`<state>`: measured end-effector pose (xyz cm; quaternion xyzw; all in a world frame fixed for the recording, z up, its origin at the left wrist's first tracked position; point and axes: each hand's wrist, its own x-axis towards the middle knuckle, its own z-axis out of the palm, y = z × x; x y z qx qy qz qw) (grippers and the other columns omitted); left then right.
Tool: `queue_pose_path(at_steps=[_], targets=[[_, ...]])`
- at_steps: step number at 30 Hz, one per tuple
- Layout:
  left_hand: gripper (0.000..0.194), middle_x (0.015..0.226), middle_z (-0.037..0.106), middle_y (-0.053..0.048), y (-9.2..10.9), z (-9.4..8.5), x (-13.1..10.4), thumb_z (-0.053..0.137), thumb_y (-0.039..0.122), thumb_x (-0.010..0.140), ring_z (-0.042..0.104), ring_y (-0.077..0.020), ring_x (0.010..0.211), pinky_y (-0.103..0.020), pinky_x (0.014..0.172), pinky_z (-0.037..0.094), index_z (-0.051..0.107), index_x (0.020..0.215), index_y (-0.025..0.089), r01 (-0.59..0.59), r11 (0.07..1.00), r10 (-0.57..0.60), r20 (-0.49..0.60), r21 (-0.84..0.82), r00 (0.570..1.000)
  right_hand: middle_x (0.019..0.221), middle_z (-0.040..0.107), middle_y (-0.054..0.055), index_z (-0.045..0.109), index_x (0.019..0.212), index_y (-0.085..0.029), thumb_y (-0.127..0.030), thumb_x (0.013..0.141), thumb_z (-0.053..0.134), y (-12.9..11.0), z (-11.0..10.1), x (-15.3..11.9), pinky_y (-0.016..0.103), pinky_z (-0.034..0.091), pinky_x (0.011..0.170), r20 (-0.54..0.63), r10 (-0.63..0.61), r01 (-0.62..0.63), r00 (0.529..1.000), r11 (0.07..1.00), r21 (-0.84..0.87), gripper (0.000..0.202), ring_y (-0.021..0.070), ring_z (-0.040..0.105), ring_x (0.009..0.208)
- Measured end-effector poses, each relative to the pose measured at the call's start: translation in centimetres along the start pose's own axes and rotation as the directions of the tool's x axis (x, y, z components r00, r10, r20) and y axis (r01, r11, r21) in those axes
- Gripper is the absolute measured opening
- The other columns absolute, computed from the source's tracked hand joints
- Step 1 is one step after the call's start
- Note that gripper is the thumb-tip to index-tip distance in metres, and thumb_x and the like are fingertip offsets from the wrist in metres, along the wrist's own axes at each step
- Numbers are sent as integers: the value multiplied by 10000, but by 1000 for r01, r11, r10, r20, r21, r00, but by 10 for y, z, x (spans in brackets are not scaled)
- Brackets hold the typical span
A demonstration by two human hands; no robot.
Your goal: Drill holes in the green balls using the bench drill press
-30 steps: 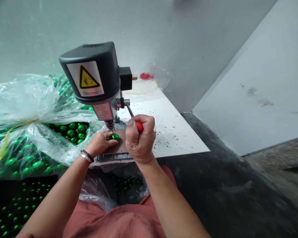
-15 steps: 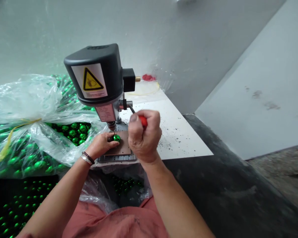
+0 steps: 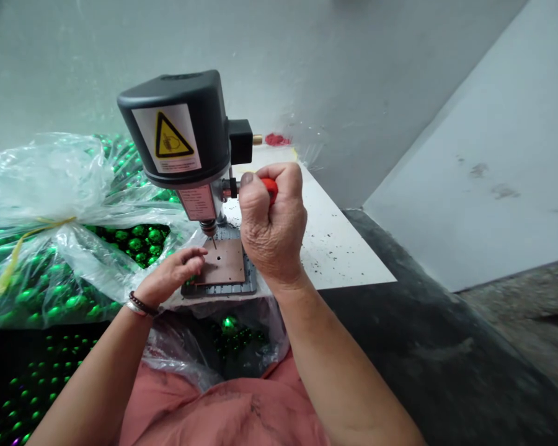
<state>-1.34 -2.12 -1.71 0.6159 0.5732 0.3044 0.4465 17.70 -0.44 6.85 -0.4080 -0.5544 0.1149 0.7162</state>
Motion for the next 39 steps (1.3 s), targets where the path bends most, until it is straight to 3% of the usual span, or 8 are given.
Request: queue_pose_path(at_steps=[2,4,7,10,14,19,22,39], targets=[[531,935,663,-93,-5,1,4,391,608,837,623,-197,828,-327,699,521,621,1017,165,109,959,-134,-81,-260,988,645,444,-67,444,787,-219,-462,839,487,0,0,0,204,376,458,4,-4,4,1000,1000,6,252,28,435,475],[498,876,657,-87,-7,0,7,341,585,866,625,-191,827,-334,704,538,623,976,190,157,888,-213,-85,-432,973,645,445,-68,444,791,-219,-452,838,490,0,-1,1,203,375,453,13,-2,2,1000,1000,3,242,26,432,466],[286,875,658,-68,-7,-1,6,511,415,820,622,-186,890,-350,792,542,636,967,204,146,864,-198,-58,-481,978,651,450,-69,445,805,-217,-430,843,488,1,-2,0,196,373,447,22,-14,14,1000,1000,-6,220,19,437,464],[397,884,650,-57,-5,0,2,614,274,708,629,-160,836,-356,832,525,607,1085,149,134,873,-160,-15,-469,987,647,451,-71,443,812,-216,-389,854,477,2,-2,-1,181,368,442,23,-41,41,999,999,-1,181,11,438,461],[616,981,651,-61,-7,7,1,661,323,672,622,-162,842,-313,763,505,516,1242,140,62,958,-79,-52,-279,996,619,449,-77,446,812,-215,-358,856,476,3,-3,-2,167,354,432,26,-54,54,998,999,8,152,5,429,455],[449,977,657,-67,-10,17,8,661,346,673,617,-181,849,-315,754,493,583,1070,150,-7,987,42,-221,158,974,587,445,-81,451,812,-218,-375,855,482,3,-4,-2,169,357,437,44,-54,53,998,998,20,165,13,414,459],[390,899,658,-45,-9,21,11,669,357,673,609,-176,793,-324,749,487,600,1001,158,12,955,67,-257,295,964,586,457,-80,455,811,-219,-377,854,485,3,-6,-2,177,359,438,53,-61,60,997,998,9,167,18,403,460],[432,1107,679,-90,-15,31,26,668,400,751,574,-264,1082,-394,963,414,650,1130,193,-100,830,239,-188,549,953,665,473,-55,466,804,-207,-352,842,486,1,-10,-3,165,401,476,58,-83,85,995,996,-24,151,24,422,538]])
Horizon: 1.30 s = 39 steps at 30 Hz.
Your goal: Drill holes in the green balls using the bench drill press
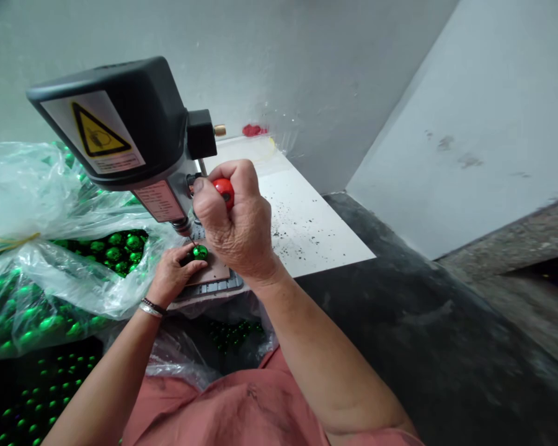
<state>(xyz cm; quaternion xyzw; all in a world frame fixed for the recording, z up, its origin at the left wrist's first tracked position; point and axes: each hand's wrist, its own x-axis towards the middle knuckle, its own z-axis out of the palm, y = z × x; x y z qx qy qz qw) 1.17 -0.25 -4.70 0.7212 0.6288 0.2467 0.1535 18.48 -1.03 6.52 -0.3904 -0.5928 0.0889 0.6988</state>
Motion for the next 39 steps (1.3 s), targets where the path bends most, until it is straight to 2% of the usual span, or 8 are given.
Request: queue_pose_path(at_steps=[12,21,27,33,39], targets=[[356,1061,703,-66,-5,2,-1,687,363,729,605,-247,1030,-389,971,425,688,1044,198,-64,998,65,-60,25,996,617,471,-78,468,828,-213,-317,845,478,4,3,-3,140,374,465,14,27,-28,1000,996,81,106,2,441,490],[352,1070,706,-70,-4,5,0,705,338,730,610,-245,1033,-391,964,412,689,1049,190,-62,998,62,-60,9,996,561,430,-81,451,734,-207,-235,810,509,1,-1,-9,145,378,473,-39,-49,47,998,998,-51,99,6,401,477],[363,1055,711,-71,-3,7,-1,716,339,720,611,-240,1029,-386,967,407,691,1049,188,-43,999,42,-85,-6,995,559,425,-76,453,740,-210,-228,800,515,3,-2,-15,148,357,455,-33,-45,44,998,998,-53,89,14,391,480],[365,1045,715,-89,-1,6,-1,716,324,723,617,-241,996,-376,940,420,698,1043,149,-24,999,22,-72,-34,997,598,472,-67,473,796,-212,-271,820,515,11,0,-28,175,393,482,-28,28,-28,999,1000,-11,76,24,448,501],[319,1009,722,-60,-1,6,-1,709,331,728,614,-239,965,-382,913,426,707,1012,188,-27,998,23,-65,-51,998,680,489,-46,467,856,-223,-348,840,499,20,5,-37,250,452,571,-51,118,-114,992,991,70,129,66,528,592]])
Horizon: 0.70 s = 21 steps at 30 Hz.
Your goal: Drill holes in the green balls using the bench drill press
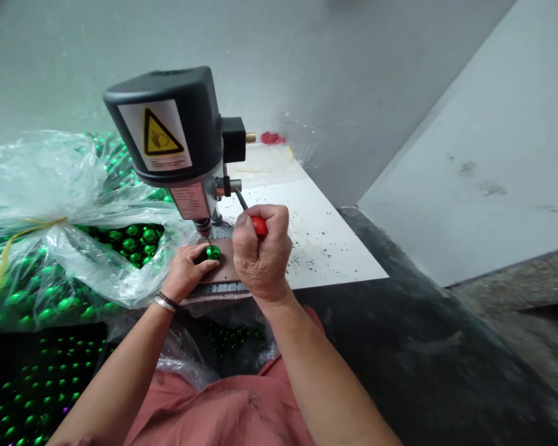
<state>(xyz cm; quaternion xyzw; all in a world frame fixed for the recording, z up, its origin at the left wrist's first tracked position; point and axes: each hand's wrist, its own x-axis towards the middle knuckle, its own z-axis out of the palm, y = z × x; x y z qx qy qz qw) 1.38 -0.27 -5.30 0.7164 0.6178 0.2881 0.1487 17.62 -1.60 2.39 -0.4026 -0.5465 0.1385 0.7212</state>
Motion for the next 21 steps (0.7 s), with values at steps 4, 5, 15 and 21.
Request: queue_pose_path(at_steps=[4,5,15,21], targets=[[314,982,724,-63,0,0,-1,707,319,729,620,-222,932,-365,897,429,704,1011,180,-8,1000,8,1,-26,1000,707,475,-44,459,877,-223,-344,845,497,16,0,-14,264,456,590,-5,23,-23,1000,999,47,131,63,515,594],[317,978,723,-65,0,-1,-1,706,320,729,618,-222,933,-365,897,428,704,1013,179,-2,1000,2,0,-27,1000,713,474,-44,460,887,-221,-341,846,497,21,0,-18,266,461,595,1,31,-31,1000,998,54,132,63,512,594],[197,725,655,-3,6,-6,-4,677,299,705,581,-159,717,-283,708,454,683,851,167,60,978,-53,37,-201,998,637,413,-53,436,775,-203,-430,847,481,-25,11,39,230,395,529,2,-30,30,1000,1000,7,242,55,435,540],[495,1092,657,-84,6,-35,-32,720,293,624,588,-231,1022,-345,913,456,633,1098,180,-25,933,84,148,-359,985,620,395,-54,439,781,-208,-424,842,491,-33,12,56,235,390,557,37,4,-2,999,999,-34,231,64,426,568]])
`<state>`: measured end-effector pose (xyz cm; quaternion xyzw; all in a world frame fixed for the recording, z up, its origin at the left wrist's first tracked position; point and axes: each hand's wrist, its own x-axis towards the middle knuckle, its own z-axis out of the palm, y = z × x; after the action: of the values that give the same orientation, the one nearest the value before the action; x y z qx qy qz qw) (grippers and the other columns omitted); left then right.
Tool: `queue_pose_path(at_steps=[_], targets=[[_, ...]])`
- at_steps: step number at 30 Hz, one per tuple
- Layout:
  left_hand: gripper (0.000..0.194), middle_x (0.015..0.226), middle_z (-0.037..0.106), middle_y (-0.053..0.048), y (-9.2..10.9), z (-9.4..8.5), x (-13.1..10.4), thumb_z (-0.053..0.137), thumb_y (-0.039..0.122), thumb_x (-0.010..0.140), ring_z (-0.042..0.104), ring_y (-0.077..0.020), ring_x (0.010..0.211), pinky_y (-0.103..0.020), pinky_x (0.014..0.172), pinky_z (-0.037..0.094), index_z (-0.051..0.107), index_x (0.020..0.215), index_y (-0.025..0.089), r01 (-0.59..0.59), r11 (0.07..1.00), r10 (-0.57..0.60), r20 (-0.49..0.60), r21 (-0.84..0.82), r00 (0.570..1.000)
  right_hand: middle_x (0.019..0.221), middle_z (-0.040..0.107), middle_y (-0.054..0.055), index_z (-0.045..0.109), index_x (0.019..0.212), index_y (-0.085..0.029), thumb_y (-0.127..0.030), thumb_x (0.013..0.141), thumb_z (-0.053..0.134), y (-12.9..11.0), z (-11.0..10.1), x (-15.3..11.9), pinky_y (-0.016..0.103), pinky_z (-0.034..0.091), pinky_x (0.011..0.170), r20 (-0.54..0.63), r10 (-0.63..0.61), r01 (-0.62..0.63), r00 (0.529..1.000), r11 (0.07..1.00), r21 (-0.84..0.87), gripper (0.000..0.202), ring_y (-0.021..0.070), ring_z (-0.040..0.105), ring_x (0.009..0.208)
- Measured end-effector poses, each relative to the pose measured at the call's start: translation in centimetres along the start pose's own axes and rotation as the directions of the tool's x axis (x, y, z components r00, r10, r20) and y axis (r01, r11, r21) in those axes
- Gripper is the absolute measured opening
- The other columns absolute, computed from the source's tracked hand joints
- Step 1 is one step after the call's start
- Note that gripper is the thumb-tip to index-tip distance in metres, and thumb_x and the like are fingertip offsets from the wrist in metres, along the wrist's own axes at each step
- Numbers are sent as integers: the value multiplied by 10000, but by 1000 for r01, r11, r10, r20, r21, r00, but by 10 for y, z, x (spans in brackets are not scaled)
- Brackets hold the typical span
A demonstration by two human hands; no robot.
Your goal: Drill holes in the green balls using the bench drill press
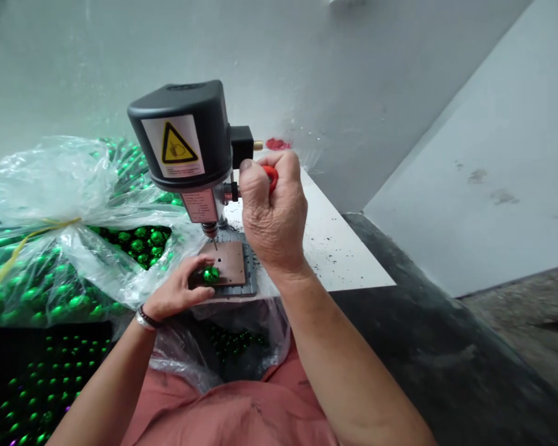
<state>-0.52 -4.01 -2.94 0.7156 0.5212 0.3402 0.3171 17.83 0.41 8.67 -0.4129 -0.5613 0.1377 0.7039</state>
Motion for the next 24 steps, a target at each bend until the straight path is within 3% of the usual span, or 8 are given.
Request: queue_pose_path(at_steps=[2,4,7,9,11,16,20,24], targets=[[491,1109,659,-90,5,-11,-7,706,340,662,593,-231,1031,-348,925,457,629,1123,188,-20,998,21,19,-60,1000,615,396,-56,438,776,-205,-429,836,501,1,0,-3,237,384,543,-8,2,-2,1000,1000,9,239,62,419,549],[402,1042,678,-80,5,-24,-6,606,387,765,620,-204,943,-332,870,485,630,1111,182,18,995,-34,-157,-103,987,615,400,-56,438,771,-204,-438,830,508,1,0,-5,235,380,533,-14,12,-11,1000,1000,24,252,59,420,540],[347,1019,673,-95,-9,-45,12,471,332,839,621,-212,920,-351,865,485,630,1094,156,189,981,-136,-553,39,822,622,415,-56,445,775,-207,-447,832,506,0,-1,-6,222,381,523,0,18,-18,1000,999,27,254,54,434,547],[342,1079,651,-141,-26,-58,29,473,231,802,572,-270,1068,-402,968,424,648,1075,124,372,893,-139,-631,254,764,626,425,-60,445,779,-214,-443,838,501,1,-1,-6,211,380,514,7,14,-15,1000,1000,18,243,45,425,535],[410,1136,623,-183,-45,-66,44,548,204,732,519,-326,1152,-439,1012,385,633,1118,97,464,776,-176,-561,427,809,632,431,-65,445,781,-220,-437,844,493,2,-2,-6,199,379,506,12,6,-6,1000,1000,10,231,33,418,519],[424,1195,576,-203,-71,-64,59,562,190,713,548,-334,1120,-414,985,415,644,1123,124,379,659,-224,-311,650,924,629,442,-72,453,812,-225,-472,831,499,6,-3,-8,186,376,484,20,9,-10,1000,999,36,252,24,432,507],[366,1015,659,-170,-68,-63,62,577,246,704,614,-290,977,-348,887,460,664,1042,138,338,703,-314,-153,626,937,616,448,-75,451,821,-224,-433,843,486,8,-2,-9,187,373,465,9,3,-4,1000,999,42,214,24,424,485],[343,913,695,-149,-63,-64,63,564,292,704,632,-295,912,-351,830,466,677,997,154,440,698,-446,-137,565,884,604,444,-79,447,818,-222,-395,854,475,7,-2,-10,180,379,458,-2,-34,34,999,999,35,179,18,428,471]])
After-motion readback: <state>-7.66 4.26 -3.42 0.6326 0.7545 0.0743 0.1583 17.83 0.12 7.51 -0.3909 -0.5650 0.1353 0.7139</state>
